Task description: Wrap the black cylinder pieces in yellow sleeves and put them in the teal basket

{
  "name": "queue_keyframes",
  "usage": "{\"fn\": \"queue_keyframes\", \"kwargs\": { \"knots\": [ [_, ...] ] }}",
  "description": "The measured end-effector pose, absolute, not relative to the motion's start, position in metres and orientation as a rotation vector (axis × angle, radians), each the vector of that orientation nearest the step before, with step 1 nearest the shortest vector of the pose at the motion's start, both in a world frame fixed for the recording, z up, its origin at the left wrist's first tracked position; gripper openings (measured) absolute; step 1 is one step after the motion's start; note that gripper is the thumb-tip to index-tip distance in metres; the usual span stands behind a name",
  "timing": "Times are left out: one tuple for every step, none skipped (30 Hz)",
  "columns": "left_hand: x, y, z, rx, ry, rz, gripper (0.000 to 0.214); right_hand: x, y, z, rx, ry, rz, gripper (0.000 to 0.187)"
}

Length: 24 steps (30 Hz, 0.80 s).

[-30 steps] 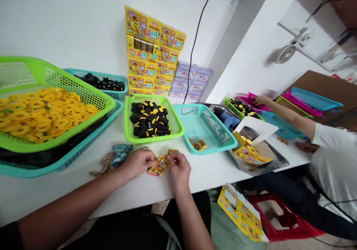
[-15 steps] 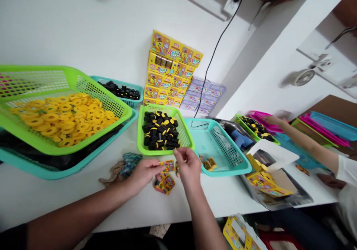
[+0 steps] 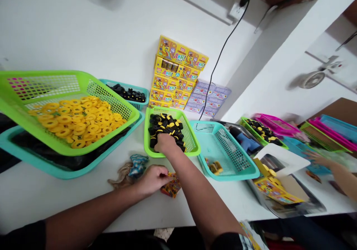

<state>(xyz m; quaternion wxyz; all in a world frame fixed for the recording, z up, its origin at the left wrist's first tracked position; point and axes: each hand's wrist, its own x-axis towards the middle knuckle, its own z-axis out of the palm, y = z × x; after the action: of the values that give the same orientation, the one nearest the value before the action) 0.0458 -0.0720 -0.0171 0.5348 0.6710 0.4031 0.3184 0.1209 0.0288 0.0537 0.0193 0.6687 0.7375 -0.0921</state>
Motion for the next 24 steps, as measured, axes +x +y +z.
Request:
{"fn": "queue_keyframes", "kwargs": {
  "knots": [
    [0.046, -0.072, -0.019, 1.588, 0.963, 0.761, 0.025, 0.125, 0.029, 0.054, 2.087, 2.282, -0.329, 0.033],
    [0.047, -0.072, -0.021, 1.575, 0.961, 0.764, 0.025, 0.131, 0.030, 0.055, 2.101, 2.279, -0.380, 0.031],
    [0.047, -0.072, -0.023, 1.557, 0.955, 0.767, 0.025, 0.137, 0.030, 0.056, 2.120, 2.283, -0.435, 0.029],
    [0.046, -0.072, -0.024, 1.537, 0.945, 0.776, 0.025, 0.145, 0.030, 0.059, 2.148, 2.296, -0.492, 0.028],
    [0.046, -0.072, -0.026, 1.518, 0.934, 0.790, 0.026, 0.153, 0.030, 0.063, 2.188, 2.315, -0.551, 0.026],
    [0.045, -0.071, -0.026, 1.500, 0.919, 0.809, 0.027, 0.162, 0.028, 0.067, 2.241, 2.337, -0.612, 0.024],
    [0.044, -0.070, -0.026, 1.482, 0.905, 0.830, 0.028, 0.170, 0.025, 0.071, 2.304, 2.356, -0.671, 0.024],
    [0.043, -0.069, -0.025, 1.469, 0.892, 0.853, 0.029, 0.179, 0.019, 0.075, 2.369, 2.367, -0.712, 0.026],
    [0.042, -0.068, -0.023, 1.464, 0.884, 0.879, 0.030, 0.188, 0.011, 0.079, 2.450, 2.388, -0.777, 0.030],
    [0.041, -0.067, -0.021, 1.464, 0.877, 0.904, 0.031, 0.197, 0.001, 0.082, 2.544, 2.430, -0.907, 0.034],
    [0.039, -0.067, -0.017, 1.465, 0.871, 0.927, 0.032, 0.204, -0.012, 0.082, 2.637, 2.488, -1.130, 0.037],
    [0.038, -0.067, -0.013, 1.470, 0.864, 0.948, 0.033, 0.211, -0.027, 0.081, 2.701, 2.542, -1.451, 0.038],
    [0.037, -0.067, -0.009, 1.478, 0.854, 0.967, 0.033, 0.216, -0.042, 0.078, 2.718, 2.567, -1.855, 0.038],
    [0.037, -0.068, -0.005, 1.488, 0.840, 0.981, 0.033, 0.219, -0.059, 0.074, 2.673, 2.538, -2.282, 0.037],
    [0.036, -0.070, -0.001, 1.501, 0.824, 0.988, 0.034, 0.221, -0.075, 0.067, 2.596, 2.462, -2.644, 0.036],
    [0.035, -0.072, 0.002, 1.518, 0.807, 0.990, 0.034, 0.221, -0.089, 0.060, 2.533, 2.368, -2.881, 0.035],
    [0.035, -0.074, 0.005, 1.537, 0.791, 0.989, 0.034, 0.220, -0.102, 0.052, 2.505, 2.263, -3.041, 0.035],
    [0.035, -0.076, 0.008, 1.555, 0.777, 0.984, 0.033, 0.218, -0.114, 0.044, 2.493, 2.152, -3.161, 0.035],
    [0.035, -0.078, 0.010, 1.569, 0.767, 0.971, 0.033, 0.216, -0.123, 0.036, 2.480, 2.042, -3.257, 0.037],
    [0.035, -0.080, 0.011, 1.580, 0.762, 0.953, 0.033, 0.214, -0.131, 0.029, 2.458, 1.945, -3.333, 0.039],
    [0.035, -0.081, 0.011, 1.586, 0.759, 0.929, 0.032, 0.212, -0.137, 0.024, 2.431, 1.876, -3.382, 0.043],
    [0.035, -0.082, 0.011, 1.586, 0.758, 0.899, 0.032, 0.210, -0.141, 0.020, 2.406, 1.844, -3.397, 0.046],
    [0.035, -0.083, 0.010, 1.586, 0.754, 0.867, 0.032, 0.208, -0.145, 0.017, 2.385, 1.856, -3.369, 0.049],
    [0.036, -0.084, 0.009, 1.588, 0.749, 0.835, 0.031, 0.207, -0.148, 0.015, 2.368, 1.908, -3.300, 0.051]
  ]
}}
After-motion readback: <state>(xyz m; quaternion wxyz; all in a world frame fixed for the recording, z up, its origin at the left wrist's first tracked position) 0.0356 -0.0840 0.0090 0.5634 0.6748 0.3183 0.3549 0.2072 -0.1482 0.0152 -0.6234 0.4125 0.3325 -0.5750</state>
